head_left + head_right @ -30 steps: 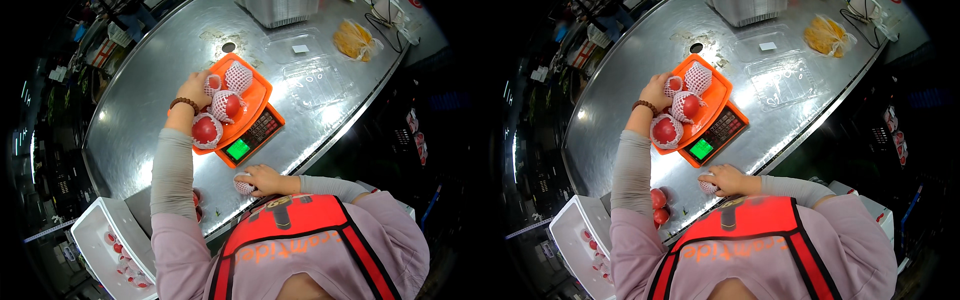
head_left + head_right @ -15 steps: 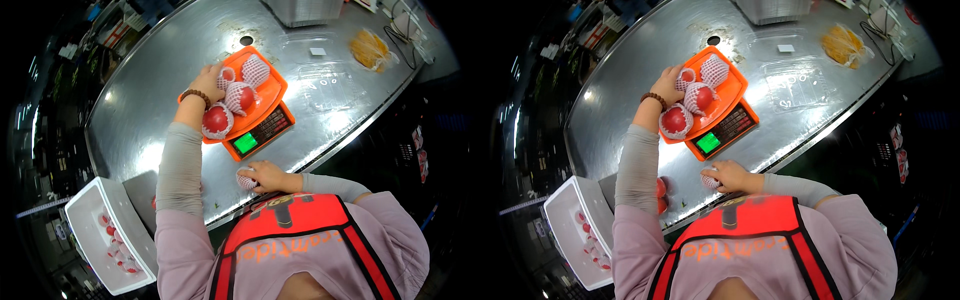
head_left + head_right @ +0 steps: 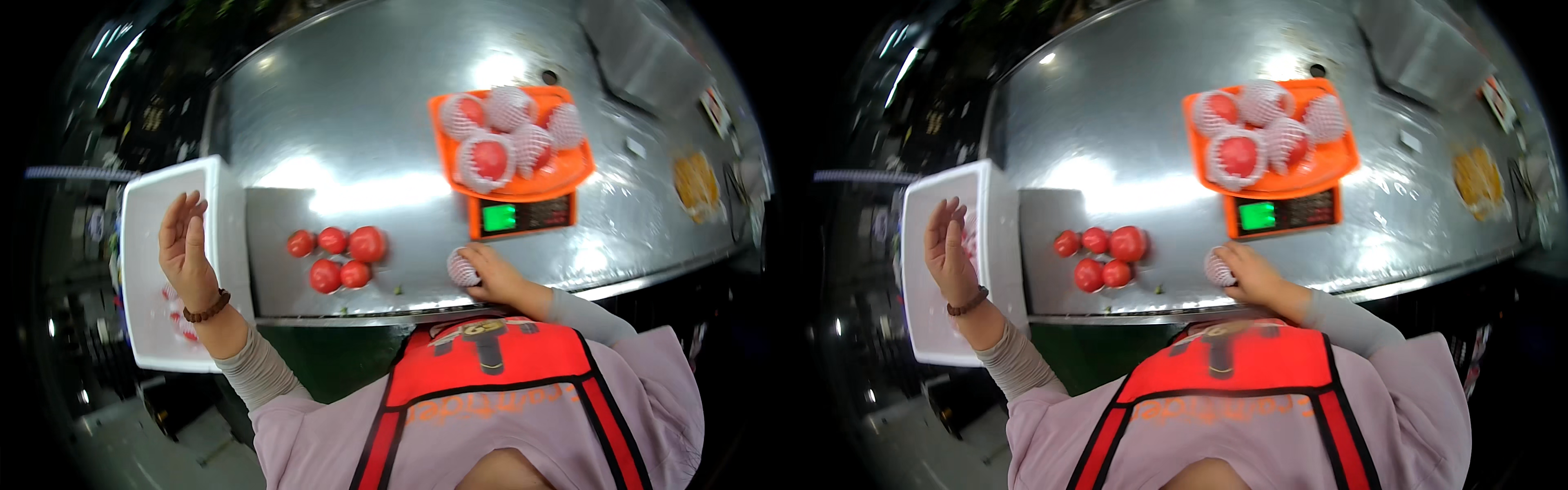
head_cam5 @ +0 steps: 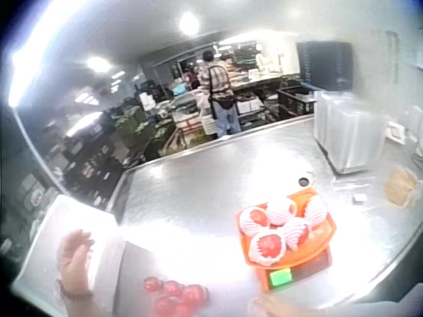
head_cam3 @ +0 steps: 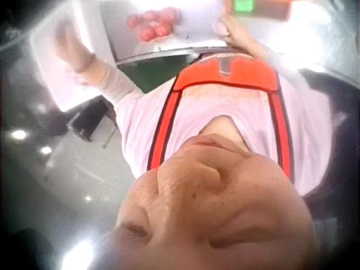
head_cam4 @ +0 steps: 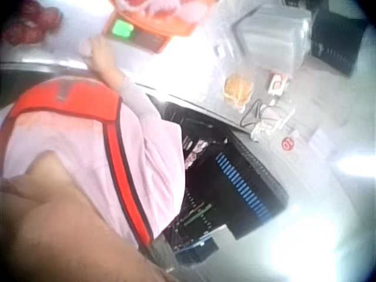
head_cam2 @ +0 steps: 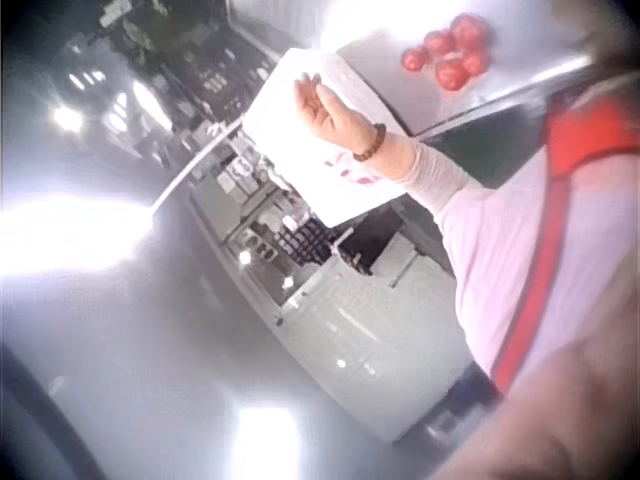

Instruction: The person wraps individual apples in white foam nets, places them on a digital scale, and then transfers them into clear plastic containers. The person repeats this process multiple times, handling apples, foam nets, a scale, and plastic containers.

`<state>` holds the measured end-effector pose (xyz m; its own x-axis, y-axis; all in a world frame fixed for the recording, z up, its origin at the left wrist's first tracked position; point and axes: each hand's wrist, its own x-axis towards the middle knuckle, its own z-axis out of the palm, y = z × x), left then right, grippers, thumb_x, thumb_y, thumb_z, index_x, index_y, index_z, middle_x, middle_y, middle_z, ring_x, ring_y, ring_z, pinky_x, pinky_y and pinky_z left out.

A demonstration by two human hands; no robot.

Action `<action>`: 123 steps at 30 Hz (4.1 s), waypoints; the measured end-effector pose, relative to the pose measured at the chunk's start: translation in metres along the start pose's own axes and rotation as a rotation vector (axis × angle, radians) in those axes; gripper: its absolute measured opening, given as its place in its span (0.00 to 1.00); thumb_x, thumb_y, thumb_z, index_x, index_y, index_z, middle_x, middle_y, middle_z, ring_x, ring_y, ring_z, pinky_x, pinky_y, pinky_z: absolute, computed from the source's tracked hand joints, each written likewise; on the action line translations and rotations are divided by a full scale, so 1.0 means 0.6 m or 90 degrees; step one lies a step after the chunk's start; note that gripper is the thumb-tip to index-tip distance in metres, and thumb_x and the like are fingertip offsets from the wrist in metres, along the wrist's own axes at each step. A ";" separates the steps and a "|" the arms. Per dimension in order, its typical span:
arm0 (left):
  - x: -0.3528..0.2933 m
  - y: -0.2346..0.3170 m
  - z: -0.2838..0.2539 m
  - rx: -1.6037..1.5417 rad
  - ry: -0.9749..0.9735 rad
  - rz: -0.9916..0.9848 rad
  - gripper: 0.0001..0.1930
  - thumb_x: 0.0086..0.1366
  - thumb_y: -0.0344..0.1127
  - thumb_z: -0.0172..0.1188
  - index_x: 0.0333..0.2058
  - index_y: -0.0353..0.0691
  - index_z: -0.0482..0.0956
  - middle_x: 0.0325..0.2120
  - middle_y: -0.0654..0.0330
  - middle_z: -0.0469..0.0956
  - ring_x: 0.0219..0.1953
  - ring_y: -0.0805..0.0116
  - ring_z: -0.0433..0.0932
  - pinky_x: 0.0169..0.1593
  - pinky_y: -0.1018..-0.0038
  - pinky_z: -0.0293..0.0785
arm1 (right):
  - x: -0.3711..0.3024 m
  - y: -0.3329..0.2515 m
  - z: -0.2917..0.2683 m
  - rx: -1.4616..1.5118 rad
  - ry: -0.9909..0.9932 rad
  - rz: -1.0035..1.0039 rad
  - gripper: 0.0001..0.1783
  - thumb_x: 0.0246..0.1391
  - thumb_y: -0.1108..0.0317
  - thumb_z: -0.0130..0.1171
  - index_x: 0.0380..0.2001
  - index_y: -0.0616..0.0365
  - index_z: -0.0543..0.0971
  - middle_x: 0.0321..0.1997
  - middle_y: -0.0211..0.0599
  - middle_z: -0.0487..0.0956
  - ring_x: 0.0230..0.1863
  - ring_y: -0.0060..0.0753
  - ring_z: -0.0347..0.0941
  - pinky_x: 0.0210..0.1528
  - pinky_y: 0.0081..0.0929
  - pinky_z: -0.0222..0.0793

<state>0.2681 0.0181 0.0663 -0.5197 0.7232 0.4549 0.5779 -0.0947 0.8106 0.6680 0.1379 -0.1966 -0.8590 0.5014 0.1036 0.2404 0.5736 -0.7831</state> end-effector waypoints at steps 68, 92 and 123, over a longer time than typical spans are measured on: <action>0.198 -0.254 -0.256 -0.532 -0.316 -0.314 0.34 0.60 0.42 0.59 0.62 0.37 0.59 0.57 0.53 0.68 0.58 0.59 0.69 0.61 0.61 0.65 | 0.089 -0.149 -0.087 -0.111 0.545 0.206 0.20 0.53 0.74 0.59 0.51 0.63 0.73 0.43 0.36 0.76 0.42 0.26 0.73 0.47 0.24 0.68; -0.141 -0.016 0.369 -0.547 -0.240 -0.232 0.40 0.54 0.26 0.67 0.61 0.38 0.52 0.51 0.54 0.66 0.51 0.66 0.71 0.55 0.69 0.72 | 0.156 -0.193 -0.075 0.457 0.515 0.062 0.19 0.55 0.66 0.59 0.48 0.64 0.73 0.44 0.41 0.76 0.44 0.34 0.74 0.42 0.27 0.71; -0.150 -0.030 0.395 -0.476 -0.302 -0.298 0.32 0.56 0.26 0.61 0.58 0.36 0.58 0.43 0.59 0.72 0.44 0.70 0.74 0.48 0.73 0.74 | 0.120 -0.192 -0.104 -0.188 0.512 -0.130 0.09 0.45 0.70 0.63 0.32 0.58 0.77 0.33 0.38 0.75 0.34 0.42 0.73 0.36 0.31 0.70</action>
<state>0.4537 0.1172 -0.0766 -0.1953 0.9803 -0.0309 -0.2487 -0.0191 0.9684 0.6064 0.1484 -0.0606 -0.3462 0.6109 0.7120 0.3200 0.7903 -0.5225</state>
